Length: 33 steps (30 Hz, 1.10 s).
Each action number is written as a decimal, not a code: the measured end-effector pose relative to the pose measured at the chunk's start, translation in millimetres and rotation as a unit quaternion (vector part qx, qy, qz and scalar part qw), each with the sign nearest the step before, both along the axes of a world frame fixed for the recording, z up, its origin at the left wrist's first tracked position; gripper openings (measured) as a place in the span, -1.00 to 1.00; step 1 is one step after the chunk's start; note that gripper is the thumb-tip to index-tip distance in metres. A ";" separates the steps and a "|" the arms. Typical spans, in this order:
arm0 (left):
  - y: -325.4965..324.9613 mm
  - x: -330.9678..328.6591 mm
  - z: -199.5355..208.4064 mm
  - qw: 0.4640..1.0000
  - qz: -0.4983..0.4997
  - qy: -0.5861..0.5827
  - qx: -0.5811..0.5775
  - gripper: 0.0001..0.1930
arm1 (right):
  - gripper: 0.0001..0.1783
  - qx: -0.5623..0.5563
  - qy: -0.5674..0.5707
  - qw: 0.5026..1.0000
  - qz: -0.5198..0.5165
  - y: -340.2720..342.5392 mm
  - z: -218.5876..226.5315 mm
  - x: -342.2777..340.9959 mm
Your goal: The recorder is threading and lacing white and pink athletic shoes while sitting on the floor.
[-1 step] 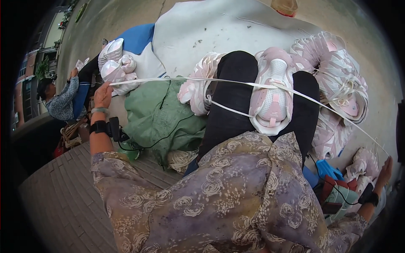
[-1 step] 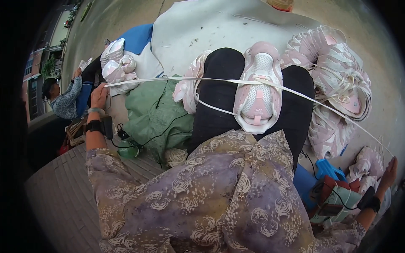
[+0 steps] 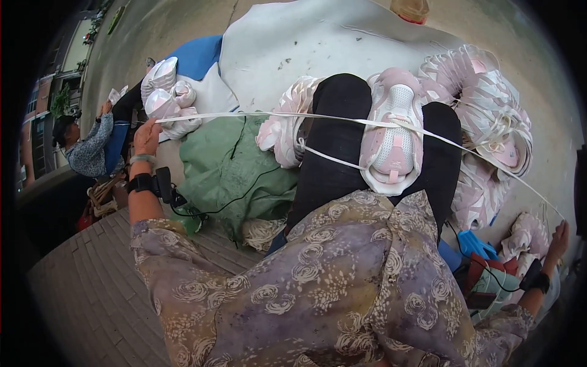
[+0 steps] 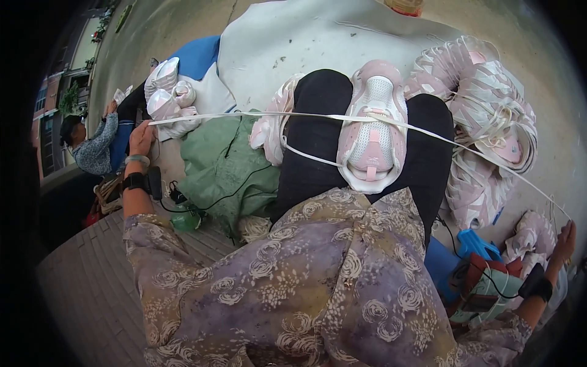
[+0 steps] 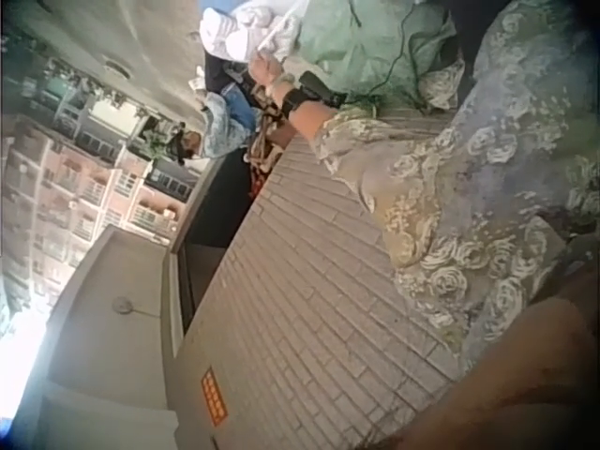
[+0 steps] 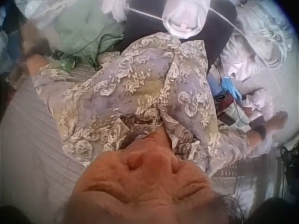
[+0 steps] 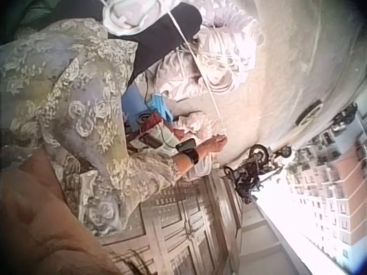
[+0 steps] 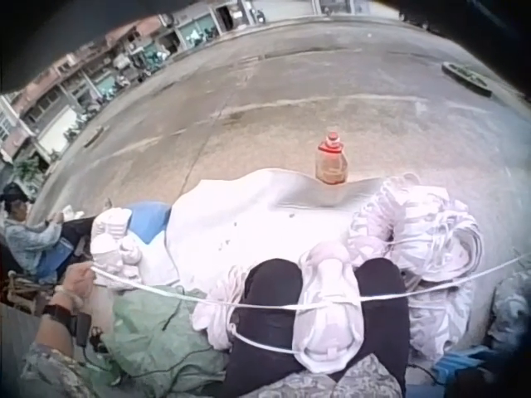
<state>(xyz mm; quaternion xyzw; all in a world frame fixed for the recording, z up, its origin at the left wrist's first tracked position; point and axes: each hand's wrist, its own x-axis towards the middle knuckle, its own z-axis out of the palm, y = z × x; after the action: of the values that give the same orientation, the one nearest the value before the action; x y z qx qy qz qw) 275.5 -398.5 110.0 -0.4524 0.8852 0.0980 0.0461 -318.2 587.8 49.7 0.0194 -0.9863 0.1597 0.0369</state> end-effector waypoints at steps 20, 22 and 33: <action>312.1 -273.6 -105.8 0.877 -0.072 0.142 0.453 -0.63 | -0.91 -0.569 -0.416 0.701 0.103 -493.0 -71.5 208.9; 306.6 -285.4 -118.1 0.864 -0.021 0.239 0.443 -0.63 | -0.92 -0.581 -0.402 0.698 0.116 -503.6 -76.6 201.6; 315.4 -259.9 -94.8 0.779 0.037 0.297 0.551 -0.83 | -0.93 -0.632 -0.330 0.695 0.092 -500.7 -70.3 225.7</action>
<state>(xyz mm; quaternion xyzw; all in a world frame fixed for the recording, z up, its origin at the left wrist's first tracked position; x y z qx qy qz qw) 15.6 -83.1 15.1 -0.3304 0.6324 0.7004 0.0183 -92.5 87.2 -20.6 0.0284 -0.5947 0.7443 -0.3025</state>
